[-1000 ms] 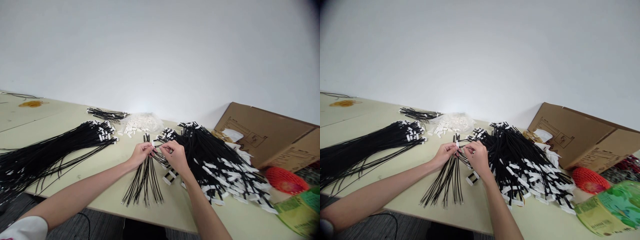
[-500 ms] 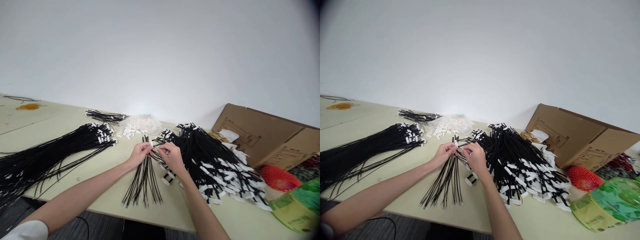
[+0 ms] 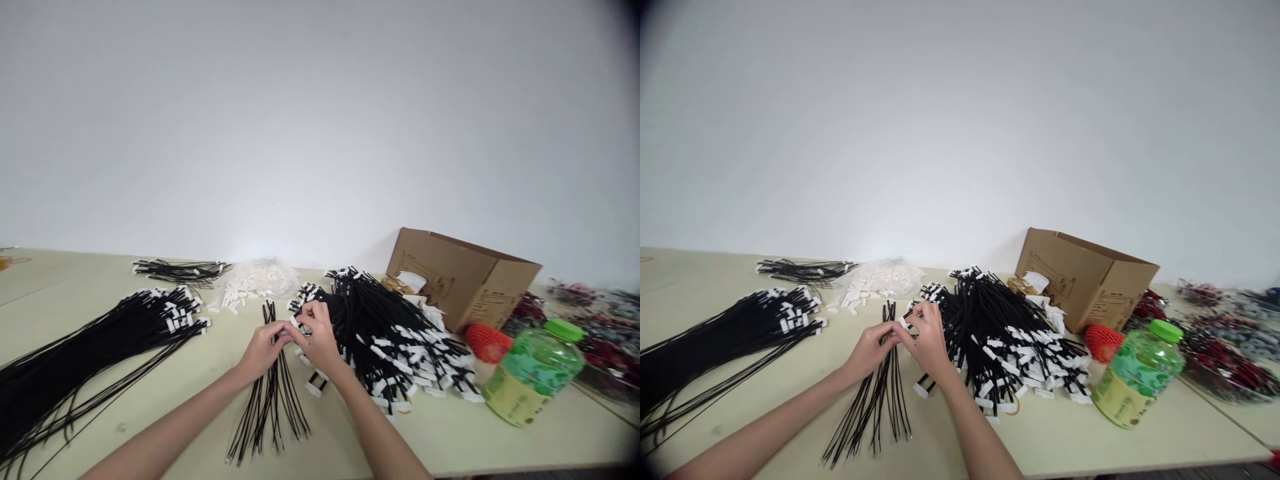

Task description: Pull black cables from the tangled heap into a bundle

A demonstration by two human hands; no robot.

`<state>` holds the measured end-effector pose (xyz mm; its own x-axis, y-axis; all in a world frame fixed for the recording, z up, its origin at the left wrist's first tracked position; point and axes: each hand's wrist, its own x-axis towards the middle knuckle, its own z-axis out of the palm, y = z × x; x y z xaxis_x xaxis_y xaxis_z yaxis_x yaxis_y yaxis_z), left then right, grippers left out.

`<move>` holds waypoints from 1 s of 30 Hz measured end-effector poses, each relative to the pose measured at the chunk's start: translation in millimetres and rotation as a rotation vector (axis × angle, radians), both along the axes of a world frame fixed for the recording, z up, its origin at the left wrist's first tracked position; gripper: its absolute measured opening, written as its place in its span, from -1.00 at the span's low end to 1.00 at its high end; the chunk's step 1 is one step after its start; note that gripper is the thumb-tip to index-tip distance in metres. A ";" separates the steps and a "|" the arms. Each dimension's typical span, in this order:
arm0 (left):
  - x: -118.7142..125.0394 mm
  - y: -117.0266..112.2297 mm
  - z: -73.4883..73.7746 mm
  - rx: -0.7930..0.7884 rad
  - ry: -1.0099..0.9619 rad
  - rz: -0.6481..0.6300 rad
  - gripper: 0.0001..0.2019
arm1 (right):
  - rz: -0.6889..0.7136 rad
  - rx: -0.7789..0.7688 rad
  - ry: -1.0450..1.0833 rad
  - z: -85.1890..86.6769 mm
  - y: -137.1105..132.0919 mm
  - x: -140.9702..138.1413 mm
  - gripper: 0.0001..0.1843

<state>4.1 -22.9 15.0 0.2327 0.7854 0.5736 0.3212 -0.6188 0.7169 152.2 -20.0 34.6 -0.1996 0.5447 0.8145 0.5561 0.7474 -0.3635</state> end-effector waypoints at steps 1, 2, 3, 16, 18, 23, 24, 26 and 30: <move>-1.8 2.4 0.3 -0.024 -0.017 0.002 -0.83 | 0.014 -0.015 0.067 5.1 0.3 2.5 -0.81; -5.1 6.4 0.2 -0.062 -0.049 0.012 -0.82 | 0.031 -0.041 0.167 11.8 0.8 6.3 -0.80; -10.1 11.9 -0.1 -0.115 -0.105 0.040 -0.81 | 0.054 -0.076 0.310 19.9 1.4 11.6 -0.78; -57.2 56.2 18.0 -0.711 -0.814 -0.012 -0.87 | 0.360 -0.787 0.687 103.0 -90.3 109.9 -0.62; -47.8 49.0 19.8 -0.780 -0.793 -0.079 -0.86 | 0.338 -0.790 0.676 117.3 -95.8 115.5 -0.62; -42.7 39.1 12.5 -0.736 -0.632 -0.182 -0.77 | 0.348 -0.732 0.865 162.2 -57.6 115.4 -0.71; -43.8 39.2 8.9 -0.672 -0.539 -0.150 -0.74 | 0.318 -0.704 0.833 171.2 -46.7 113.6 -0.71; -45.9 40.5 0.3 -0.506 -0.272 0.000 -0.67 | 0.291 -0.544 0.725 188.7 -28.2 110.7 -0.71; -45.2 42.0 -17.7 -0.198 0.295 0.262 -0.50 | 0.069 -0.157 0.380 210.7 -13.0 116.5 -0.64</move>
